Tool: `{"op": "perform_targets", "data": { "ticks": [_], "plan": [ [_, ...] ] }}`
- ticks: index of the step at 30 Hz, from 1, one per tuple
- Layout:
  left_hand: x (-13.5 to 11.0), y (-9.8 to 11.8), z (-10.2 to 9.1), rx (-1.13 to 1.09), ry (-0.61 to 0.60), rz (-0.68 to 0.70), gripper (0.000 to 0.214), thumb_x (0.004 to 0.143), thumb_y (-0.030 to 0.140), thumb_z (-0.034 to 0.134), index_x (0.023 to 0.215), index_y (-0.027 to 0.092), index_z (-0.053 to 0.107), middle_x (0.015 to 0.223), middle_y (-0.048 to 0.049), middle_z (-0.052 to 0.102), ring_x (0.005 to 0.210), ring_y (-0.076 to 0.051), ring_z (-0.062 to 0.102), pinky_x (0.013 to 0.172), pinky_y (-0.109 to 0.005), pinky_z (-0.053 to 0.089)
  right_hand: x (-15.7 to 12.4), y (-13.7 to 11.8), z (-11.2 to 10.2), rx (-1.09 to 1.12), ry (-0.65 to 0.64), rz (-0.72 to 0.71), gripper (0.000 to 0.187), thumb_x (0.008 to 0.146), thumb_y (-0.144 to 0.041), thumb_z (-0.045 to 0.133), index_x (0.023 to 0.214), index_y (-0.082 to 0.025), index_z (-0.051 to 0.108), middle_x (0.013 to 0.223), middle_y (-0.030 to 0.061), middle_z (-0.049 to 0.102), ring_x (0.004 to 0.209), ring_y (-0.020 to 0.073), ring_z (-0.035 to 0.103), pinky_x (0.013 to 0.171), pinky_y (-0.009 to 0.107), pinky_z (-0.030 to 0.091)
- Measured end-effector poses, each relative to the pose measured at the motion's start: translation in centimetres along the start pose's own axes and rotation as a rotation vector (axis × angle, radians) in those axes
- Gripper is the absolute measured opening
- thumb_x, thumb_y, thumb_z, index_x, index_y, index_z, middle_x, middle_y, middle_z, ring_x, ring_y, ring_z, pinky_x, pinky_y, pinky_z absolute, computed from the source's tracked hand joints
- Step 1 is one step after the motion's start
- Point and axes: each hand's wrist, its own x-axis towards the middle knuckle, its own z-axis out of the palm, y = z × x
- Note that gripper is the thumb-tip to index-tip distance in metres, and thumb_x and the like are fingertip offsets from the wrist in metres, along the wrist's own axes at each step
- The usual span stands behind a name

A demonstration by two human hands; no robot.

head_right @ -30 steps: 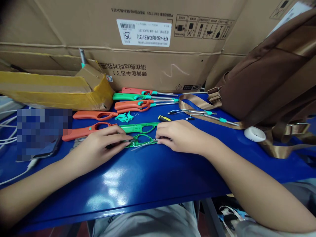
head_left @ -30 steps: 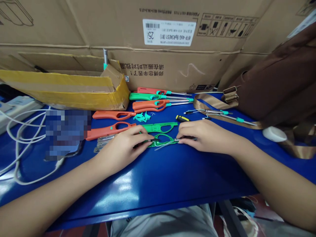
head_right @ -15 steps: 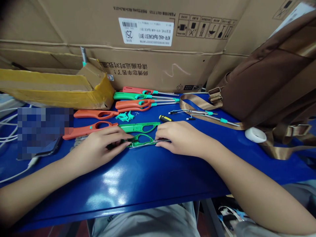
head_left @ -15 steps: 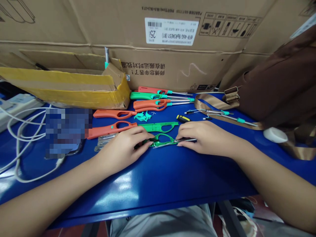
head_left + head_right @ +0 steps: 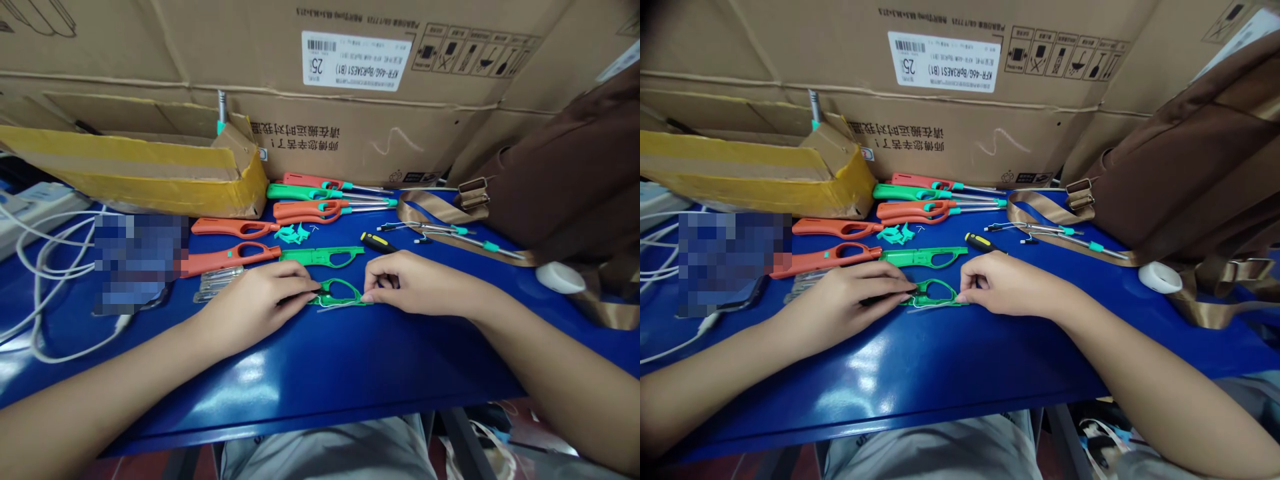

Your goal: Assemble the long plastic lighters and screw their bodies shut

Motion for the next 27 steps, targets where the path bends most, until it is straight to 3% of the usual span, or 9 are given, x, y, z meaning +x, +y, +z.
{"op": "perform_targets", "data": {
  "ticks": [6,11,15,21,27],
  "plan": [
    [0.0,0.6,0.1,-0.001,0.017,0.015,0.017,0.099,0.019,0.063,0.113,0.017,0.073,0.104,-0.0038,0.075,0.092,-0.016,0.073,0.085,-0.026,0.058,-0.5,-0.3,-0.3,-0.096,0.004,0.009,0.014,0.091,-0.029,0.069,0.080,-0.020,0.072,0.068,-0.0021,0.063,0.061,0.0125,0.054,0.056,0.025,0.036],
    [-0.1,0.8,0.0,0.012,0.060,-0.047,0.010,0.095,0.019,0.069,0.106,0.017,0.071,0.083,0.0010,0.072,0.067,-0.011,0.066,0.064,-0.022,0.052,-0.9,-0.1,-0.7,-0.159,0.021,-0.154,0.018,0.093,-0.033,0.071,0.080,-0.020,0.068,0.076,-0.0014,0.067,0.066,0.0127,0.057,0.059,0.025,0.039],
    [-0.1,0.7,-0.1,-0.018,0.031,-0.022,0.007,0.096,0.016,0.067,0.102,0.017,0.071,0.093,-0.0003,0.075,0.077,-0.012,0.069,0.073,-0.022,0.054,-1.0,-0.3,-0.8,-0.254,0.045,-0.265,0.011,0.098,-0.029,0.064,0.092,-0.021,0.068,0.091,0.0013,0.071,0.078,0.0153,0.062,0.067,0.027,0.043],
    [-0.1,0.6,0.0,-0.016,0.038,-0.018,0.006,0.098,0.017,0.066,0.102,0.017,0.070,0.093,0.0001,0.074,0.078,-0.012,0.069,0.074,-0.022,0.054,-0.9,-0.7,0.4,-0.307,0.142,-0.437,0.013,0.103,-0.029,0.056,0.108,-0.022,0.066,0.104,0.0036,0.071,0.092,0.0174,0.065,0.078,0.029,0.048],
    [-0.1,0.6,0.0,-0.008,0.031,-0.049,0.007,0.100,0.021,0.064,0.104,0.018,0.069,0.093,-0.0011,0.074,0.081,-0.014,0.070,0.074,-0.024,0.054,-0.1,0.0,1.1,-0.478,0.349,-0.438,0.023,0.104,-0.031,0.054,0.122,-0.022,0.066,0.120,0.0106,0.068,0.112,0.0262,0.062,0.100,0.043,0.048]
  ]
}}
